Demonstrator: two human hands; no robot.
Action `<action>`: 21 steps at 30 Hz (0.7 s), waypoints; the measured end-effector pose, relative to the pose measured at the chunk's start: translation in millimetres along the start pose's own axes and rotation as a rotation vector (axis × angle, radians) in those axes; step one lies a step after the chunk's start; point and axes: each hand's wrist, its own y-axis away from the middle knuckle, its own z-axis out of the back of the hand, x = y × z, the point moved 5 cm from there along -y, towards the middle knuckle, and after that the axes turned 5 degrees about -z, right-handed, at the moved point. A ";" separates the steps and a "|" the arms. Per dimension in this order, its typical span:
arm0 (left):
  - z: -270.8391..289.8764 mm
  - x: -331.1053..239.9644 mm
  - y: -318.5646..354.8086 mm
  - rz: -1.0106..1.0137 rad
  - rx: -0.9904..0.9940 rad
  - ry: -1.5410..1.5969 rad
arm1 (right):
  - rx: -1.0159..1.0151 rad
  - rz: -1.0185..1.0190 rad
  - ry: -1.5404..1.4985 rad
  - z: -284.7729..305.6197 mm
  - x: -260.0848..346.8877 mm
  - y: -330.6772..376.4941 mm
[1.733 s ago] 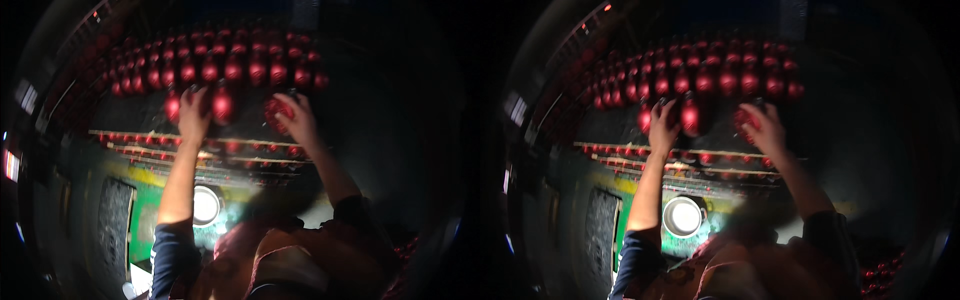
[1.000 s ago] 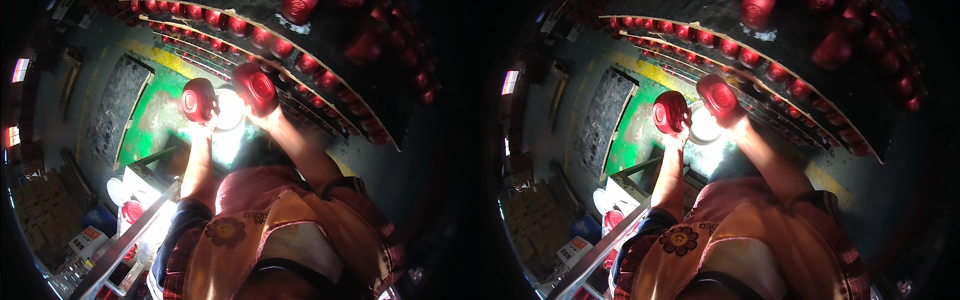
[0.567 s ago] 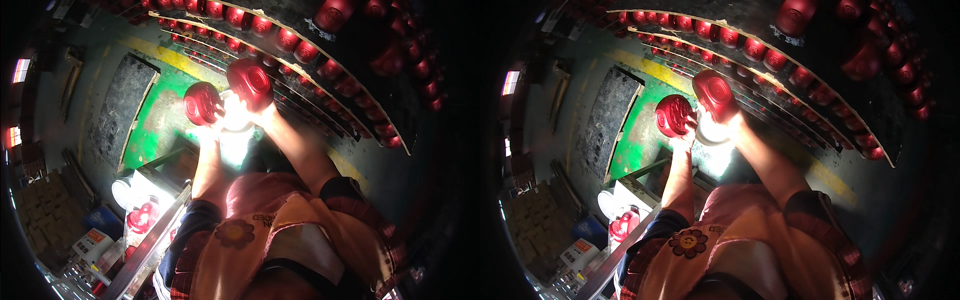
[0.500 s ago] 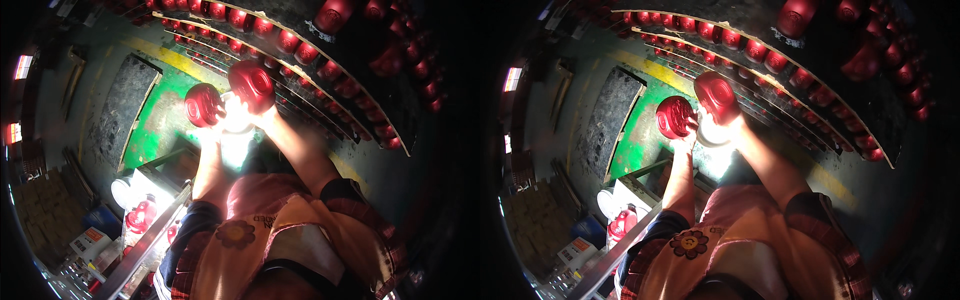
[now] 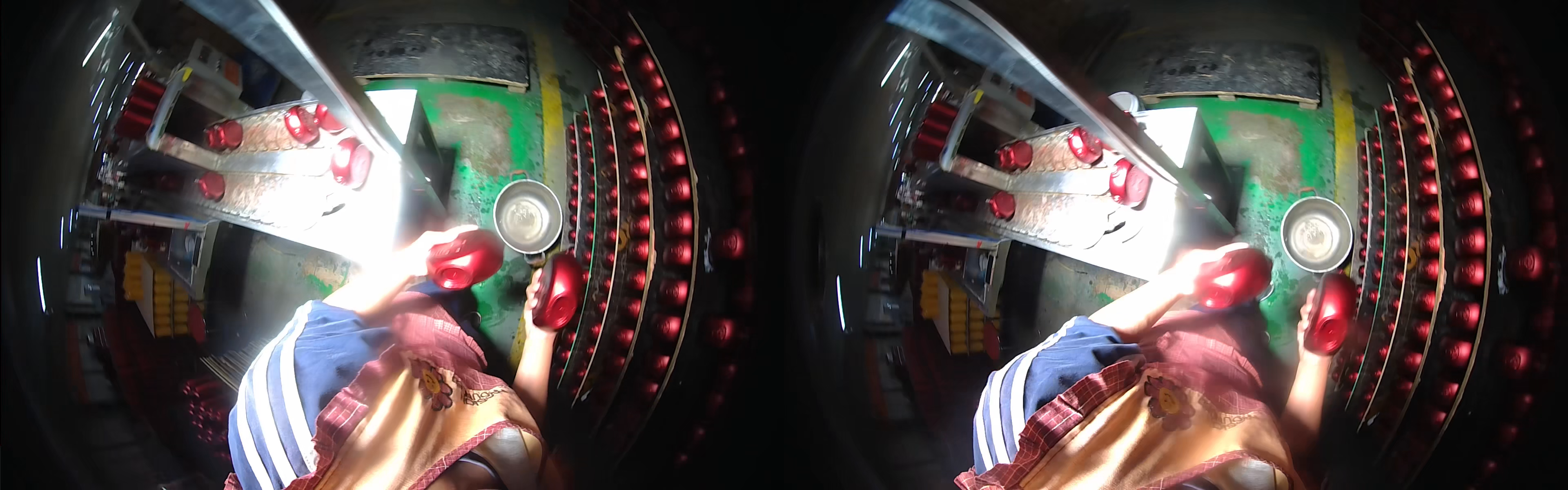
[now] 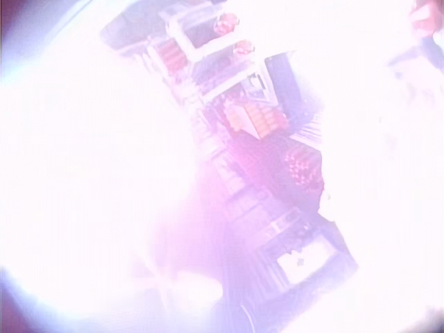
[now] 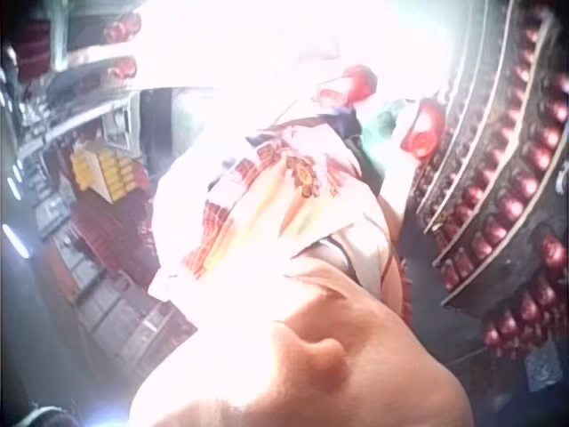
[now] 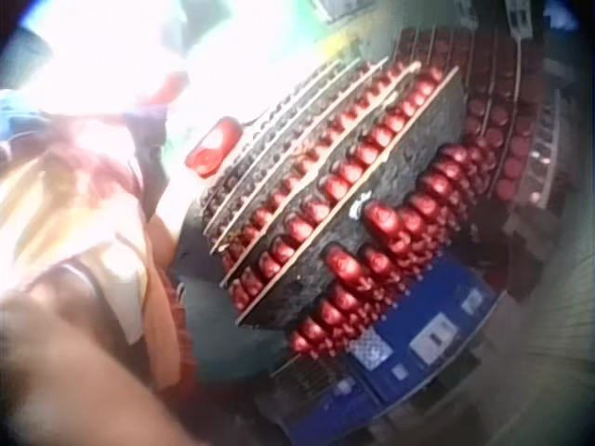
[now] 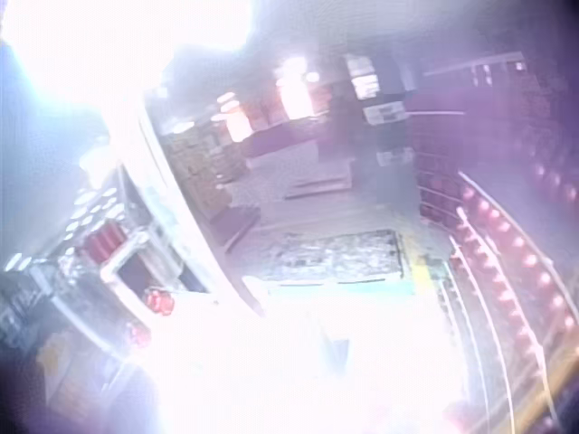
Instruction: The person repeatedly picks up red cylindrical containers from a rack and places them onto a metal tray, then carries the tray to a table and arranges the containers in rows. The person returns to the rack to repeat the process.
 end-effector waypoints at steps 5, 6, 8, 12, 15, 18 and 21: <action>81.3 -1.7 147.5 0.127 -0.404 0.319 | -0.536 0.014 0.438 29.1 -69.0 34.1; 100.6 -12.5 176.6 0.064 -0.437 0.329 | -0.510 0.006 0.563 28.4 -89.2 22.6; 144.0 -36.7 232.3 -0.058 -0.608 0.249 | -0.477 -0.023 0.751 25.0 -126.2 -9.8; 260.3 -118.4 327.9 -0.282 -1.067 -0.220 | -0.439 -0.126 1.090 31.8 -214.5 -94.1; 342.3 -191.2 369.2 -0.314 -1.374 -1.051 | -0.343 -0.086 1.406 38.3 -292.2 -164.1; 410.8 -223.8 378.0 -0.324 -1.603 -1.205 | -0.296 0.013 1.835 53.5 -387.3 -230.3; 458.1 -240.4 374.1 -0.364 -1.620 -1.311 | -0.041 0.065 2.250 82.1 -480.9 -290.9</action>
